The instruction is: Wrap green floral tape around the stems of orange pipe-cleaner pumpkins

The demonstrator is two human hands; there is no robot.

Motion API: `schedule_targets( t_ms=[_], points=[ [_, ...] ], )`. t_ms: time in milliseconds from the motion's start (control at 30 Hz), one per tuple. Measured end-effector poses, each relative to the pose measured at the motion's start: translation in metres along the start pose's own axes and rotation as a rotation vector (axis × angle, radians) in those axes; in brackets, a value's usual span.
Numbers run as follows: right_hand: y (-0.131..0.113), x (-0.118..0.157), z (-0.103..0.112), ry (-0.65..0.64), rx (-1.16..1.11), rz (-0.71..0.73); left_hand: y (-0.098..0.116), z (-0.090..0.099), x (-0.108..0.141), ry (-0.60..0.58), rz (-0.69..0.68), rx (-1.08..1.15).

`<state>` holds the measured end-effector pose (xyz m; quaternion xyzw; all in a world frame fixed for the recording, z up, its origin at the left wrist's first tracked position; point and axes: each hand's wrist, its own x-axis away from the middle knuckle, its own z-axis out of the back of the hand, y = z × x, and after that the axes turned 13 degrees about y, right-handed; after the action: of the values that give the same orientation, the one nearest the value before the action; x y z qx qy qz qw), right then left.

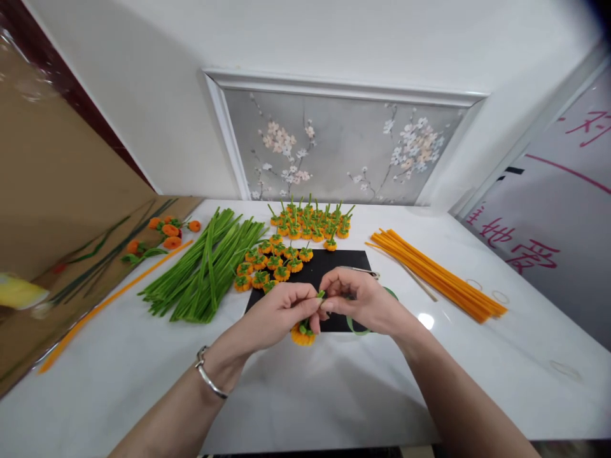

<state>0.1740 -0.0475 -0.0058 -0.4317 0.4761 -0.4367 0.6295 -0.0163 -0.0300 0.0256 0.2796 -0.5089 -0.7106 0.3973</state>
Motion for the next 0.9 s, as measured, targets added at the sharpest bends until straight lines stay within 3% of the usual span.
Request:
schedule_targets(
  t_ms=[200, 433, 567, 733, 900],
  points=[
    [0.01, 0.006, 0.01, 0.052, 0.111, 0.106, -0.013, -0.011, -0.01, -0.013, 0.022, 0.067],
    [0.011, 0.012, 0.015, 0.157, 0.409, 0.411, -0.018, -0.016, -0.012, -0.069, 0.13, 0.189],
    [0.016, 0.01, 0.014, 0.211, 0.438, 0.459, -0.021, -0.022, -0.013, 0.025, 0.172, 0.282],
    [0.018, 0.009, 0.011, 0.26, 0.465, 0.476, -0.028, -0.027, -0.018, 0.214, 0.073, 0.235],
    [0.016, 0.01, 0.008, 0.257, 0.484, 0.486, -0.03, -0.027, -0.015, 0.258, 0.065, 0.238]
  ],
)
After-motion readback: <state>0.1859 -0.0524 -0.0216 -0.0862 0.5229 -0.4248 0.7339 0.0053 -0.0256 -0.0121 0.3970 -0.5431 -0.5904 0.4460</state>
